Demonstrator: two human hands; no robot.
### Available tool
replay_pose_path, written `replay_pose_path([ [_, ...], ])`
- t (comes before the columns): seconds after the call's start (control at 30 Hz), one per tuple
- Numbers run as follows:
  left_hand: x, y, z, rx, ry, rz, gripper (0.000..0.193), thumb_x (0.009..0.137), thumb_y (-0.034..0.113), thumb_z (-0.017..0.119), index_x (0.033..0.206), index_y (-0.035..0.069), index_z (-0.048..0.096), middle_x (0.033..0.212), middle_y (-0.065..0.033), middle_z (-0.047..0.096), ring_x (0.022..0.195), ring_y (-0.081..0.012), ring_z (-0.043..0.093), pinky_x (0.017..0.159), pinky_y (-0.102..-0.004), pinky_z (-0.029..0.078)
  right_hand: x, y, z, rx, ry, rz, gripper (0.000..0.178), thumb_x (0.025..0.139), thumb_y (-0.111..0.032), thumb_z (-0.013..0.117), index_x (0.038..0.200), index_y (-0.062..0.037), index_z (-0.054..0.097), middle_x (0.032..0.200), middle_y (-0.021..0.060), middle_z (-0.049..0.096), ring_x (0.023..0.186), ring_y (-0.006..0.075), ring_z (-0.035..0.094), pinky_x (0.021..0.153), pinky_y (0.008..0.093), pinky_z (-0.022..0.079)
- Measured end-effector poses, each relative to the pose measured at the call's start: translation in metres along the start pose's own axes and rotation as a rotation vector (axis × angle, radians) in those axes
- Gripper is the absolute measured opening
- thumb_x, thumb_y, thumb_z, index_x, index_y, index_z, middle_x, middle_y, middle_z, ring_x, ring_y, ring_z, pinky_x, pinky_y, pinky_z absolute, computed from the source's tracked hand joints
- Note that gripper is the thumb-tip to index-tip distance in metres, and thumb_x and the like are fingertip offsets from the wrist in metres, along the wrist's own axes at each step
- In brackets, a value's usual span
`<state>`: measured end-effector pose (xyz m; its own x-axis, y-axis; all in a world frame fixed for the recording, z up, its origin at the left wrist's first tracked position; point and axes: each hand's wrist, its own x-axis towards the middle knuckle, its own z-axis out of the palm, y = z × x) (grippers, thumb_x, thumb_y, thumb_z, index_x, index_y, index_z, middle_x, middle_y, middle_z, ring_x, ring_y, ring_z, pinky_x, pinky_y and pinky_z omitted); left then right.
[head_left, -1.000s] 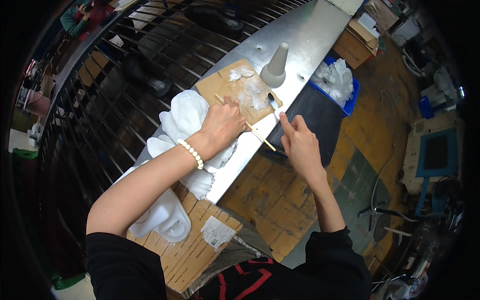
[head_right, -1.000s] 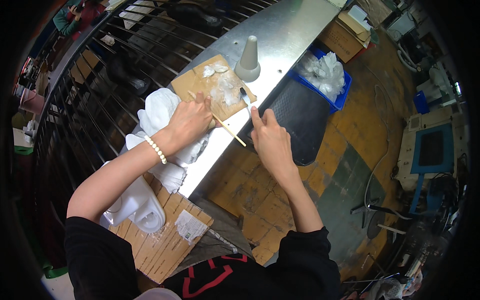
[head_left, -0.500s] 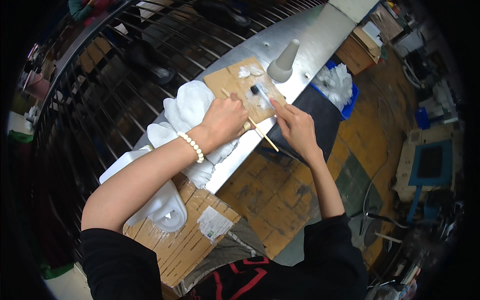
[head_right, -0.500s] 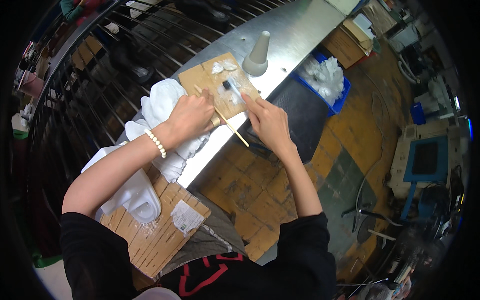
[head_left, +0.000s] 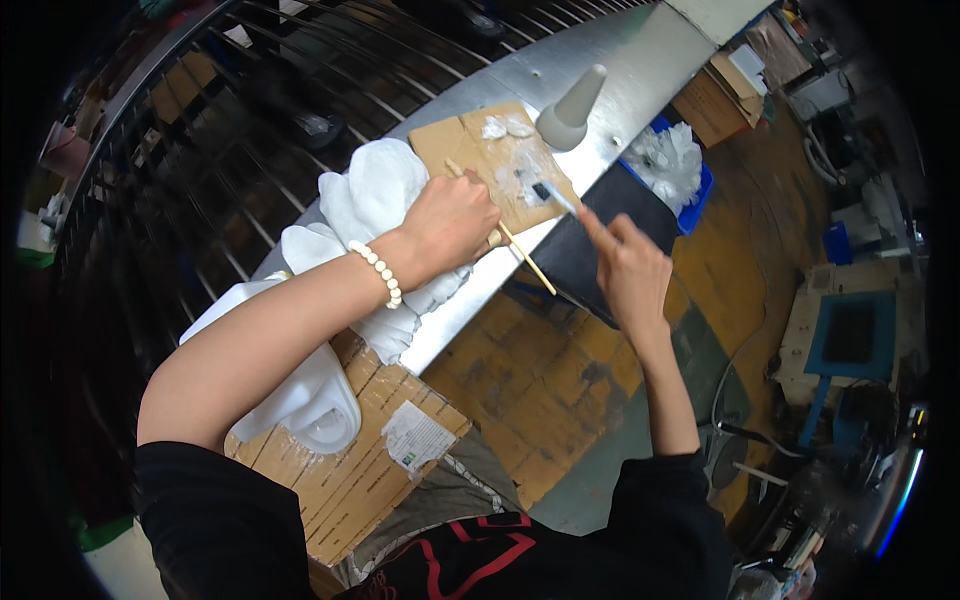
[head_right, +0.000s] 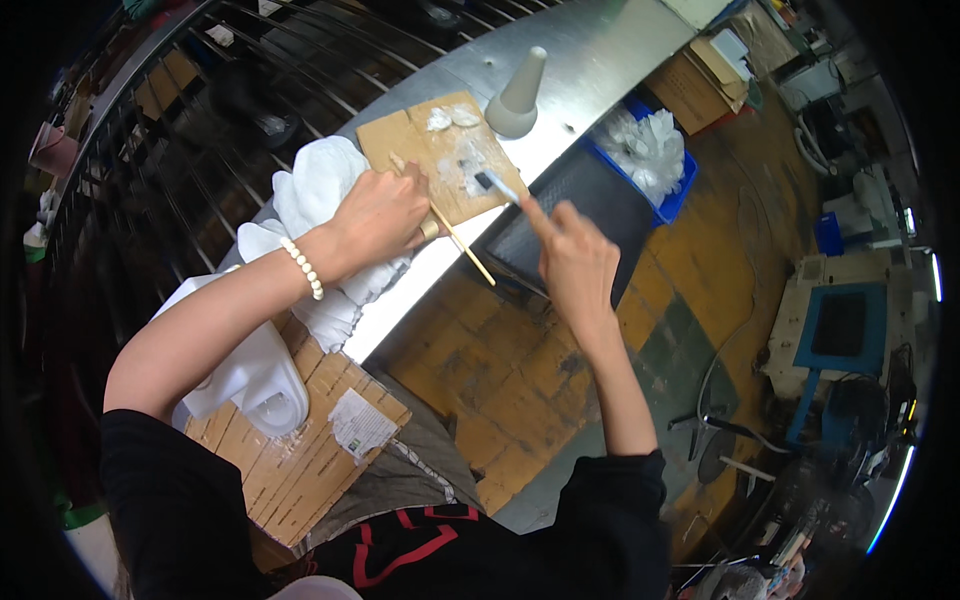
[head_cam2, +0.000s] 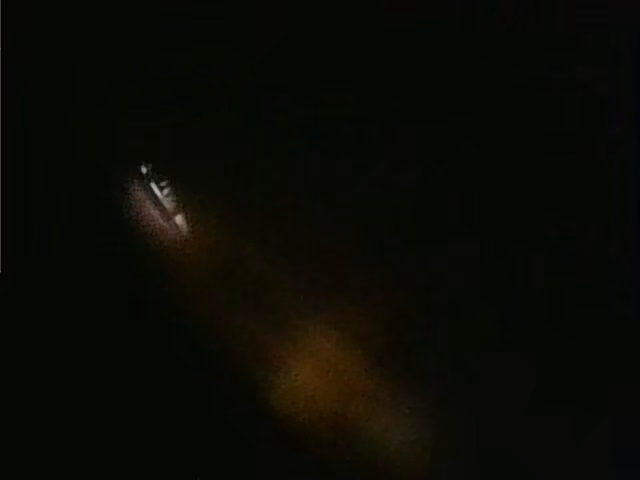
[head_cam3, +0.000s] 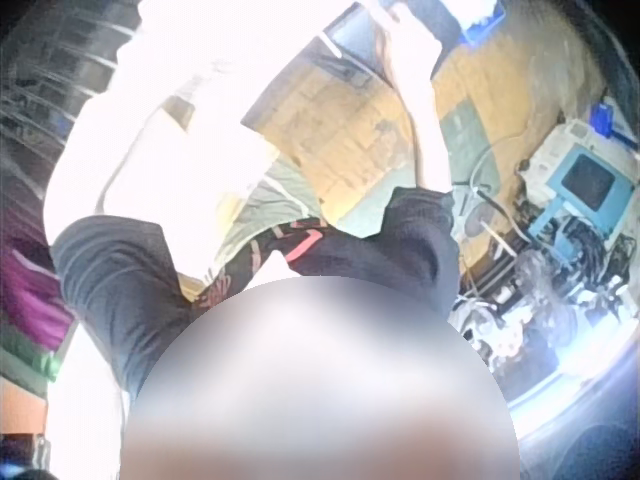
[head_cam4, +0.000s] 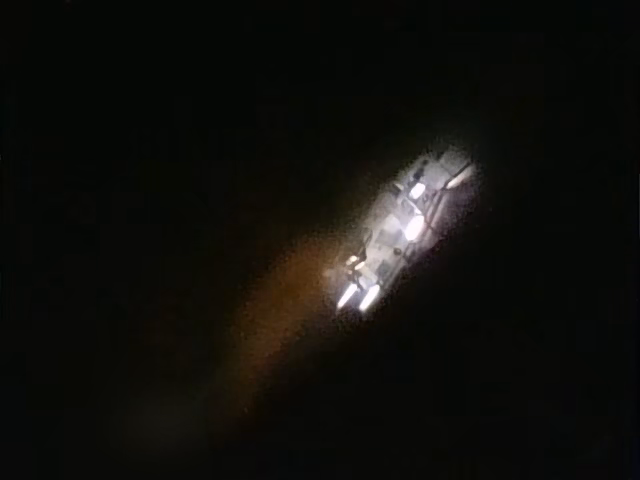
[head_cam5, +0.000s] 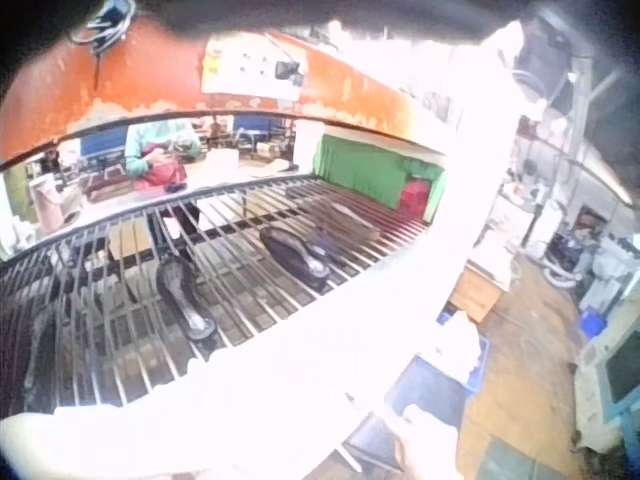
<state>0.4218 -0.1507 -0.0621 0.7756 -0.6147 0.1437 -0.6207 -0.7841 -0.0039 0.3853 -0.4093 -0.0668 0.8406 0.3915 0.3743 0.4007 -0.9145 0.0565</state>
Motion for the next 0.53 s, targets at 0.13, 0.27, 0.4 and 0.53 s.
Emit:
replay_pose_path([
  [0.13, -0.001, 0.0, 0.0, -0.027, -0.003, -0.014, 0.042, 0.082, 0.04, 0.074, 0.071, 0.0, 0.075, 0.07, -0.0175, 0.067, 0.078, -0.0275, 0.07, 0.059, -0.0377, 0.056, 0.024, 0.008, -0.011, -0.158, 0.197, 0.075, 0.047, 0.084, -0.004, 0.068, 0.126, -0.0238, 0.072, 0.087, 0.001, 0.057, 0.078, 0.017, 0.06, 0.063, 0.0338, 0.051],
  [0.27, 0.0, -0.001, -0.002, -0.015, -0.076, -0.021, 0.054, 0.086, 0.041, 0.072, 0.089, -0.012, 0.068, 0.091, -0.0289, 0.066, 0.069, -0.0316, 0.071, 0.057, -0.0384, 0.057, 0.032, -0.001, -0.013, 0.262, 0.231, 0.141, 0.043, 0.087, -0.006, 0.068, 0.127, -0.0208, 0.071, 0.089, 0.004, 0.059, 0.071, 0.0203, 0.061, 0.063, 0.0357, 0.052],
  [0.4, -0.002, 0.001, -0.003, -0.004, 0.038, -0.024, 0.043, 0.085, 0.038, 0.073, 0.071, -0.003, 0.074, 0.075, -0.0237, 0.068, 0.066, -0.0305, 0.069, 0.057, -0.0378, 0.056, 0.027, -0.015, 0.022, 0.246, 0.139, -0.008, 0.041, 0.086, -0.003, 0.068, 0.126, -0.0148, 0.071, 0.084, 0.0064, 0.055, 0.06, 0.0218, 0.062, 0.055, 0.0373, 0.053],
  [0.53, 0.0, 0.002, -0.004, 0.092, -0.073, -0.026, 0.037, 0.081, 0.035, 0.075, 0.073, -0.002, 0.075, 0.082, -0.0231, 0.071, 0.083, -0.031, 0.073, 0.06, -0.0368, 0.058, -0.003, -0.016, 0.05, 0.231, 0.067, -0.011, 0.05, 0.082, -0.001, 0.07, 0.131, -0.0108, 0.067, 0.084, 0.0079, 0.052, 0.06, 0.0207, 0.063, 0.052, 0.0363, 0.052],
])
